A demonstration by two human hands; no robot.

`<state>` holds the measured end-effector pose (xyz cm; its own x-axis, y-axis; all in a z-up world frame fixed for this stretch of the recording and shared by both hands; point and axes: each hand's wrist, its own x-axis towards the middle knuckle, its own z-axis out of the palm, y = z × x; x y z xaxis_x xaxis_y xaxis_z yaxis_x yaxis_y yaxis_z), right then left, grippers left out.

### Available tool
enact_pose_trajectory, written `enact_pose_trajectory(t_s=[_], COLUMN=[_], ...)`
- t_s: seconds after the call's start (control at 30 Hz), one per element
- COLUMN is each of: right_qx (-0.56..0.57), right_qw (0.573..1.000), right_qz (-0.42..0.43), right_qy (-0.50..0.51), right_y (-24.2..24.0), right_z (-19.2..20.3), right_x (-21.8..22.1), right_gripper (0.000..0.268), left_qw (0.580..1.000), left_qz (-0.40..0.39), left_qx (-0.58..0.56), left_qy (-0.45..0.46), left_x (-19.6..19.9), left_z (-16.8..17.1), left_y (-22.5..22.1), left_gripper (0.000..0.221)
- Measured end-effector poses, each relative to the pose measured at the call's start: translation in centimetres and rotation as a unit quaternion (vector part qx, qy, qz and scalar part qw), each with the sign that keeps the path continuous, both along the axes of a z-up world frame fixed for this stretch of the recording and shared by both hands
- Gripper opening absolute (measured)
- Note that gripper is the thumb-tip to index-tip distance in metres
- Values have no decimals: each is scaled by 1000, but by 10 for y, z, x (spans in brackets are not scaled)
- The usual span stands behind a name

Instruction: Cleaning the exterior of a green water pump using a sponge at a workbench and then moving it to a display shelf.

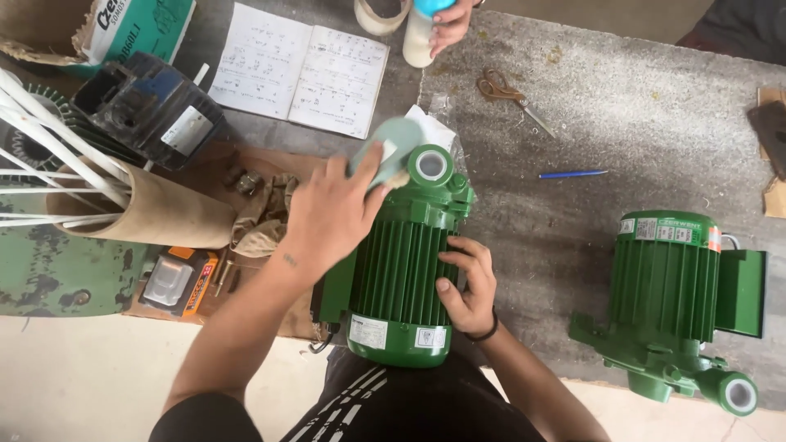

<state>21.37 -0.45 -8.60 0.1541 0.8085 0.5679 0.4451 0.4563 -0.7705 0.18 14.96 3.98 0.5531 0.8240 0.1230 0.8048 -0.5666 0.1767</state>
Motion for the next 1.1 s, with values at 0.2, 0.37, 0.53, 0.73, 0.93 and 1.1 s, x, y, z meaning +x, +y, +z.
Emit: enact_pose_trajectory(t_s=[0.2,0.37,0.53,0.73,0.93,1.1], right_qx=[2,16,16,12,45,-38], right_qw=[1000,1000,998,998,998,995], right_qz=[-3,14,22,14,8,-72], right_qy=[5,13,-53,-55,-46,60], right_y=[1,6,5,1,12,53], right_z=[-9,-9,-9,-14,-9,18], right_x=[2,5,15,15,29,45], right_gripper=[37,36,36,39,36,61], left_qw=[996,996,971,986,968,922], left_qz=[38,68,-55,-77,-25,40], left_qx=[71,-12,46,115,0,-64], left_qy=[32,-59,-228,-94,-251,-379], left_x=[-28,-3,0,31,-12,-99], left_z=[-33,-50,-11,27,15,-41], left_y=[-16,40,30,23,-31,-151], left_gripper=[58,50,48,55,60,76])
